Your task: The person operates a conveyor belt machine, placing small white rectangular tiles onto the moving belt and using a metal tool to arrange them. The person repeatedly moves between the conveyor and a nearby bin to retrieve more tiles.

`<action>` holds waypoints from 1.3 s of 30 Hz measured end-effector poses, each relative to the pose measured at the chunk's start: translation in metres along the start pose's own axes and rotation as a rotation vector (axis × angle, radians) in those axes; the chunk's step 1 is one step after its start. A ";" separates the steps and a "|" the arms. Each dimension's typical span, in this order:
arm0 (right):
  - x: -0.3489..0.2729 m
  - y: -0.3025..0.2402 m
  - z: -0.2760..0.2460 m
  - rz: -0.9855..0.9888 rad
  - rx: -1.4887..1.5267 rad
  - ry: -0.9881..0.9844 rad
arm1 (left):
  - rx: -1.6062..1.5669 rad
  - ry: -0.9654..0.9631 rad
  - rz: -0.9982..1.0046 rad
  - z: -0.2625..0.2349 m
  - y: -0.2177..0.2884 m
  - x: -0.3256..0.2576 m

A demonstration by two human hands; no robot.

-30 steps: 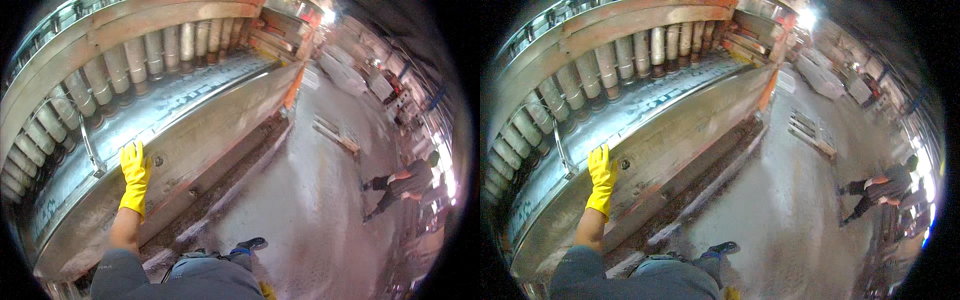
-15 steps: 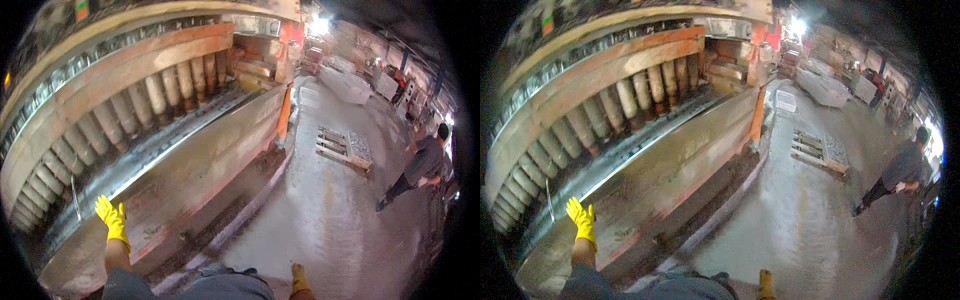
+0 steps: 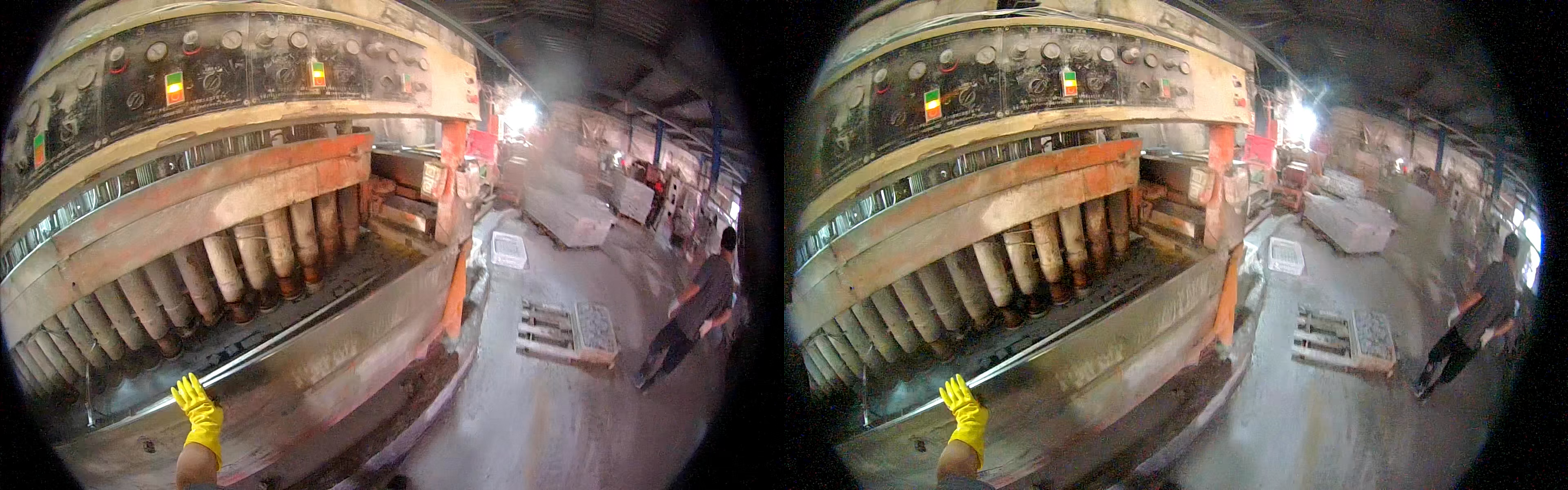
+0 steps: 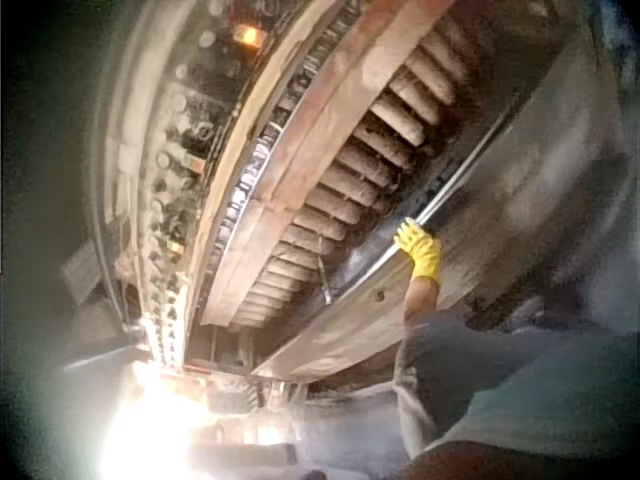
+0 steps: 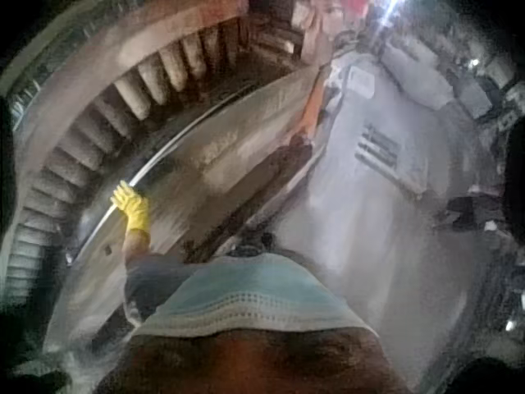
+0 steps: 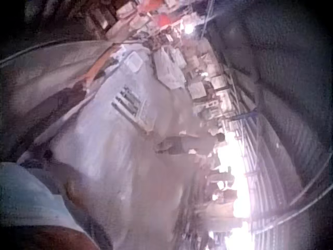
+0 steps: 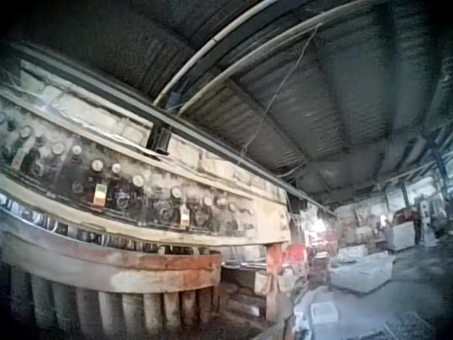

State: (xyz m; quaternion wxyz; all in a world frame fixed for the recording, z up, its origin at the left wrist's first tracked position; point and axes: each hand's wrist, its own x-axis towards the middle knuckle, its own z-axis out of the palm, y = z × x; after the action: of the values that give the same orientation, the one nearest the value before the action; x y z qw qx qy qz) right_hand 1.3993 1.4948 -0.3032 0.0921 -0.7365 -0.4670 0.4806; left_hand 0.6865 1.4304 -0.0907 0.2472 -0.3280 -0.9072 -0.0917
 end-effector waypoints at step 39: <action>0.414 0.092 -0.493 0.385 -0.070 0.170 | 0.413 0.155 0.027 0.068 0.626 0.188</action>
State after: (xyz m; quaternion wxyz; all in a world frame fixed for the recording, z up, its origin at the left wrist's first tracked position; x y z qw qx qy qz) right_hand 1.8877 1.9209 -0.3577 0.0119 -0.8527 -0.3248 0.4090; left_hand 0.9365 2.0370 -0.0506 0.3793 -0.2747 -0.8805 0.0742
